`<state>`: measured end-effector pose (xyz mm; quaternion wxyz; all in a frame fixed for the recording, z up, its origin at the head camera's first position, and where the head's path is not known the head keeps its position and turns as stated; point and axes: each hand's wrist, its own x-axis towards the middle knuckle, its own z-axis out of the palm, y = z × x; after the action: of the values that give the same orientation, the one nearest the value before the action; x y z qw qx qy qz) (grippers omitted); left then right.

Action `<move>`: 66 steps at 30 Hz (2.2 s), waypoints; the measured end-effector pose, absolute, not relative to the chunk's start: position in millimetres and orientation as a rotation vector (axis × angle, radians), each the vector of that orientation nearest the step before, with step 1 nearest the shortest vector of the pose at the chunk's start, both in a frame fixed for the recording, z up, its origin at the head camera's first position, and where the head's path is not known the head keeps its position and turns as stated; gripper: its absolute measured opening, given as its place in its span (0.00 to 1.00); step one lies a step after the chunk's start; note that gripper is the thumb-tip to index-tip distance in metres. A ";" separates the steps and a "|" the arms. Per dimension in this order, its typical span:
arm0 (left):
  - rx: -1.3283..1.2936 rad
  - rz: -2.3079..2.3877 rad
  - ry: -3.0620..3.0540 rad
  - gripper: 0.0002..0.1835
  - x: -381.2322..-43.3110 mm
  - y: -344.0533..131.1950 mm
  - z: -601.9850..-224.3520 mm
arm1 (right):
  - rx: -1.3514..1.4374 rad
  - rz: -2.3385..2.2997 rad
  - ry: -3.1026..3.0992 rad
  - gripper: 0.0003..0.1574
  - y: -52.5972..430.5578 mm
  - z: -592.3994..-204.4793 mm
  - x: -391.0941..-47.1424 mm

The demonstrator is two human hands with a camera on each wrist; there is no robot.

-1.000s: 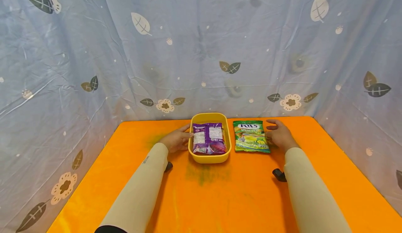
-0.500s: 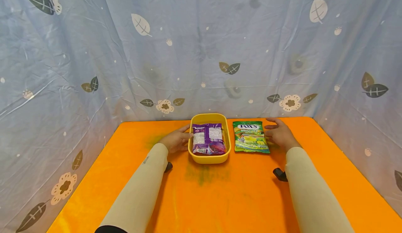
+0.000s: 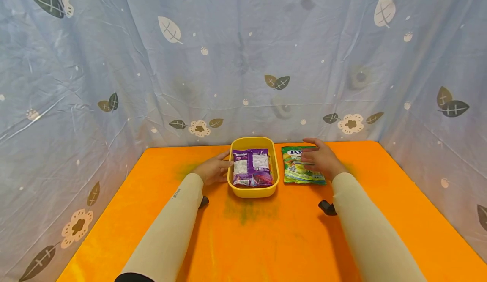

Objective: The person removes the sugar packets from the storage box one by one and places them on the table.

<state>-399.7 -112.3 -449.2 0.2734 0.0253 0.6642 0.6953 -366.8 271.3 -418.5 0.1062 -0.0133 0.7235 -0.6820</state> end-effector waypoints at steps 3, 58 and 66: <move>0.057 1.865 1.796 0.40 -400.4 -112.6 -449.9 | -0.056 -2.014 2.103 0.37 258.4 -414.8 -368.9; 0.074 1.868 1.793 0.37 -398.7 -112.8 -449.4 | 0.028 -1.775 2.172 0.45 130.3 -396.7 -358.0; 0.069 1.872 1.793 0.38 -400.8 -112.6 -450.4 | 0.073 -1.996 2.023 0.41 126.8 -399.6 -358.0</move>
<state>-400.8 -112.6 -450.4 0.2707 0.0257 0.6656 0.6950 -358.0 126.8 -399.6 0.1490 0.0254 0.7036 -0.6944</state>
